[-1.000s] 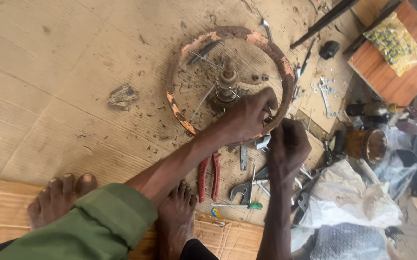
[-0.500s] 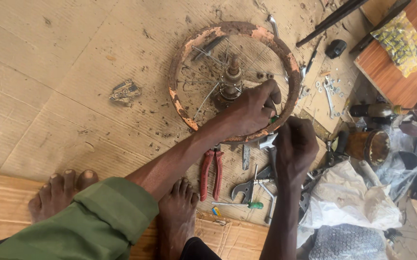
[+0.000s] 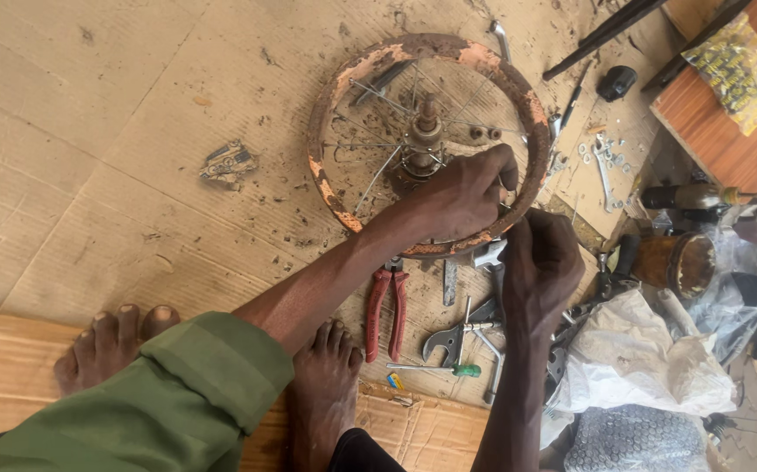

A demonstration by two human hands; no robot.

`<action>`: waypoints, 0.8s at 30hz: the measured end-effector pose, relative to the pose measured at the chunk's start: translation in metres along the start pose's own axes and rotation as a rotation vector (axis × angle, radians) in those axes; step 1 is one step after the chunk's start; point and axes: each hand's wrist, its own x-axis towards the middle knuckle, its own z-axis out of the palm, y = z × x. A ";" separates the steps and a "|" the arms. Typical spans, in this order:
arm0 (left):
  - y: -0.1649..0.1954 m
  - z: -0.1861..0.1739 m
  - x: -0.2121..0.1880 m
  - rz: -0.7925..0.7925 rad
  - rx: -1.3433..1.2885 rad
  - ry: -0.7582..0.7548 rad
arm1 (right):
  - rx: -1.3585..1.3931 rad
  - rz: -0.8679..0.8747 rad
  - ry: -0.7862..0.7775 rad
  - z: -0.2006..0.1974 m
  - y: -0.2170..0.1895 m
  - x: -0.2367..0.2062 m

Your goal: The person works on a bicycle wheel lying on cardboard on the ground, threading and adjusting spokes by hand and tightening the hub area. They rotate the wheel, manipulate individual spokes, and use a small hand tool on the hub before setting the wheel aside.

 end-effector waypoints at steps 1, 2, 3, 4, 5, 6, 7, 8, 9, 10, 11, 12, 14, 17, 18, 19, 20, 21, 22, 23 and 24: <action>0.001 0.000 0.001 -0.035 0.002 -0.020 | 0.039 0.037 0.007 0.001 0.000 0.000; 0.002 0.001 0.002 -0.020 -0.004 -0.013 | 0.078 0.075 0.012 0.001 0.001 -0.001; 0.002 0.001 0.002 -0.007 -0.008 -0.002 | 0.235 0.111 0.004 0.003 0.001 -0.001; 0.002 0.002 0.003 0.005 -0.009 0.011 | 0.395 0.147 -0.005 0.005 0.001 -0.001; 0.002 0.002 0.003 0.036 0.010 0.021 | 0.554 0.181 -0.014 0.006 0.001 -0.001; 0.001 0.002 0.003 0.068 0.030 0.031 | 0.539 0.158 -0.020 0.007 0.001 -0.001; 0.000 0.002 0.003 0.100 0.050 0.039 | 0.524 0.135 -0.023 0.006 0.001 -0.001; -0.001 0.002 0.003 0.074 0.030 0.019 | 0.504 0.113 -0.028 0.006 0.000 -0.002; -0.002 0.002 0.003 0.047 0.012 -0.002 | 0.487 0.152 -0.059 0.002 0.000 -0.002; -0.003 0.002 0.002 0.019 -0.005 -0.024 | 0.470 0.192 -0.090 -0.002 -0.001 -0.004; -0.003 0.002 0.002 0.027 -0.010 -0.028 | 0.450 0.234 -0.122 -0.004 -0.002 -0.004; -0.003 0.002 0.002 0.038 -0.016 -0.032 | 0.375 0.211 -0.101 -0.005 -0.001 -0.005; -0.001 0.002 0.002 0.045 -0.011 -0.037 | 0.231 0.169 -0.058 -0.004 0.000 -0.006; 0.000 0.001 0.002 0.035 -0.003 -0.030 | 0.406 0.129 -0.008 0.003 0.004 -0.004; 0.000 0.001 0.002 0.029 -0.004 -0.022 | 0.475 0.138 -0.020 0.004 0.005 -0.004; 0.000 0.001 0.002 0.027 -0.009 -0.014 | 0.538 0.146 -0.031 0.003 0.005 -0.003; -0.001 0.001 0.003 0.037 0.011 -0.016 | 0.599 0.150 -0.040 0.003 0.005 -0.003; -0.001 0.001 0.003 0.044 0.034 -0.017 | 0.511 0.160 -0.042 0.002 0.004 -0.003; -0.002 0.001 0.003 0.045 0.058 -0.019 | 0.426 0.174 -0.045 0.002 0.003 -0.004; -0.002 0.002 0.004 0.046 0.046 -0.012 | 0.336 0.189 -0.044 0.001 0.002 -0.004; -0.002 0.002 0.004 0.052 0.034 -0.009 | 0.332 0.189 -0.017 0.001 0.000 -0.005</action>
